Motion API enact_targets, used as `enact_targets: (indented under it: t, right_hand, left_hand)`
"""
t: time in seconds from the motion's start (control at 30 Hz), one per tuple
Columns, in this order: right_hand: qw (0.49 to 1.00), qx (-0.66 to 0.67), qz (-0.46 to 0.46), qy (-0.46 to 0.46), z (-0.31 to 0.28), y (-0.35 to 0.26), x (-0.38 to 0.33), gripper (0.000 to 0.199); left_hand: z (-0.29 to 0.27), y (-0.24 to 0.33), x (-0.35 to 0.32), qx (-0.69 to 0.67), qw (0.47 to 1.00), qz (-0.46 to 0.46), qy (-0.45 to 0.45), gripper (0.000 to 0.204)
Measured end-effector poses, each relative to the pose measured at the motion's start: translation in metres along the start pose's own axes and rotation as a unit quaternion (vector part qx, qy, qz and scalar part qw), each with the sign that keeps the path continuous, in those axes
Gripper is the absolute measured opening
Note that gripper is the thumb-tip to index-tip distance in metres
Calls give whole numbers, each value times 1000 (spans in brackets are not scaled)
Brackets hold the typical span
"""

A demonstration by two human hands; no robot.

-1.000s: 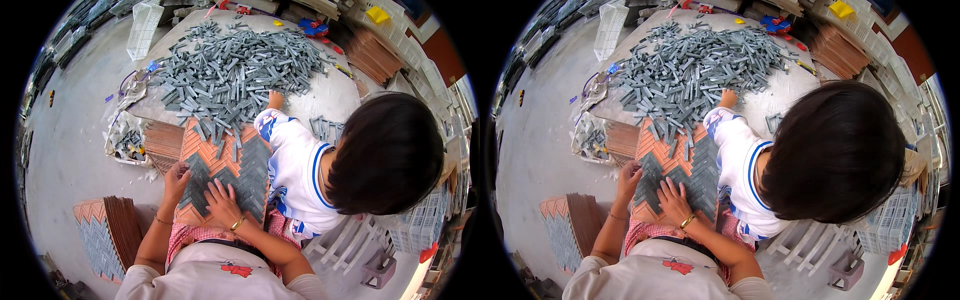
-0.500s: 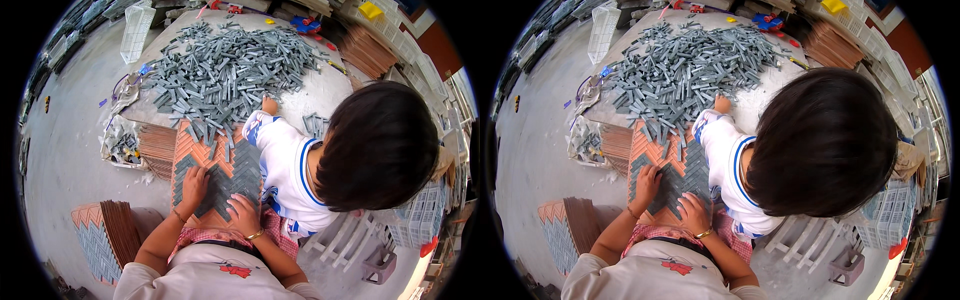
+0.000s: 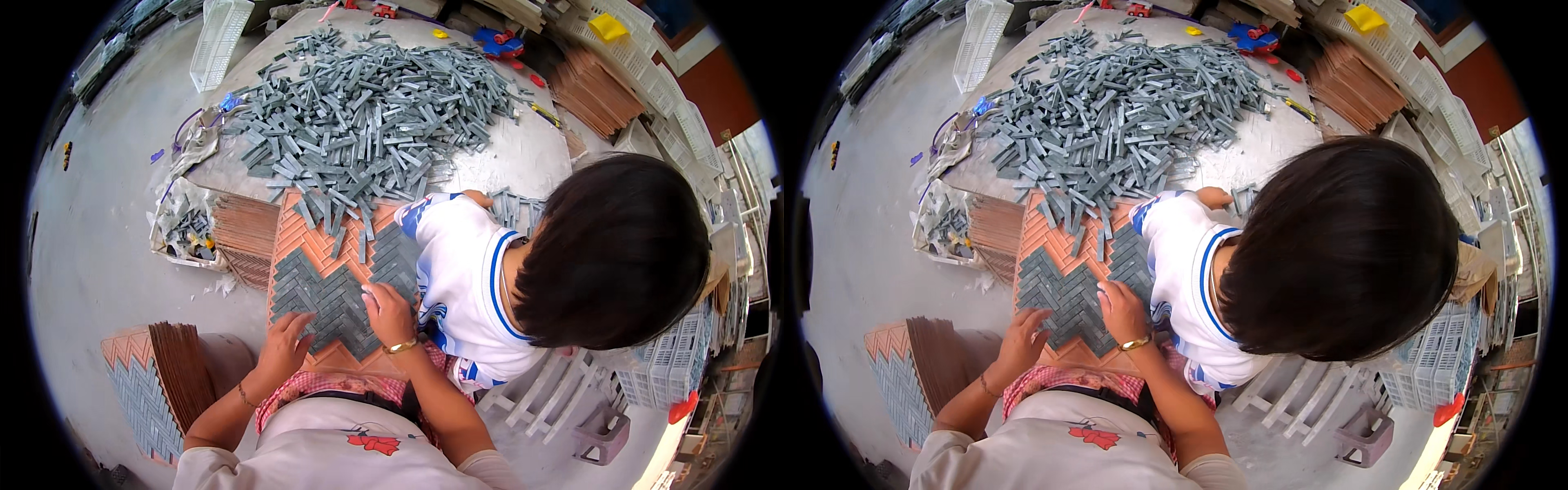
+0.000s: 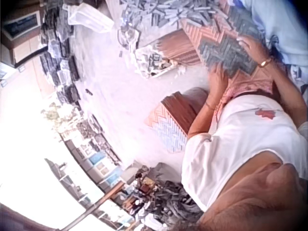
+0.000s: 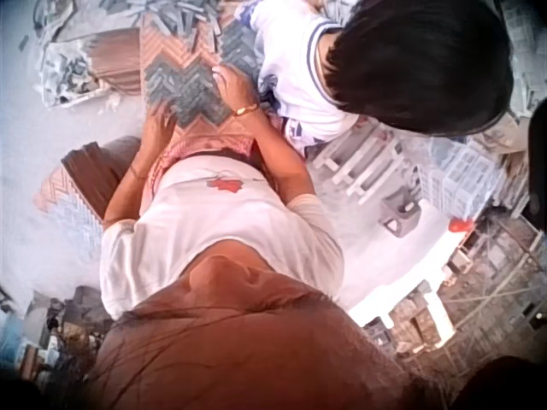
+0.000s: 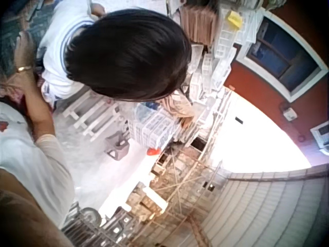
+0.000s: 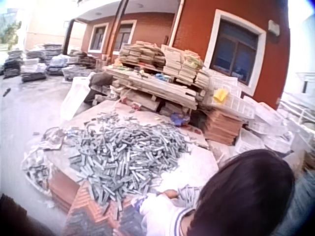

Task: The person arranges small gray paper tiles by hand on a flat board, forming a herringbone pattern. A child nearby also handles tiles, but the primary focus is the adult's placement of tiles one at a time.

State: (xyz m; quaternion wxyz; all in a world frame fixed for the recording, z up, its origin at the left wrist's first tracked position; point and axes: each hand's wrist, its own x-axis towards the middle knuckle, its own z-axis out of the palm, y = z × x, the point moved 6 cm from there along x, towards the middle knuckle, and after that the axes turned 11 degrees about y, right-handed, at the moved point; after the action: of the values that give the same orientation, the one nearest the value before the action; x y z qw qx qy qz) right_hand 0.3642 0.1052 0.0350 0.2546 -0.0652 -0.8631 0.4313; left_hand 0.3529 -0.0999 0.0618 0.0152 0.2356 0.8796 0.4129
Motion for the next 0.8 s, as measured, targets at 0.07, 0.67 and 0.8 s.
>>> enact_targets:
  t: [0.07, 0.67, 0.8]
  right_hand:
    - [1000, -19, 2, 11, 16, 9, 24, 13]
    - [881, 293, 354, -110, 29, 48, 45, 48]
    - [917, 206, 316, -130, 30, 40, 49, 50]
  left_hand:
    - [-16, -16, -44, -27, 995, -88, -35, 30]
    - [-75, -141, -421, -5, 760, -598, -253, 5]
    - [-79, -148, -434, -5, 747, -598, -290, 6]
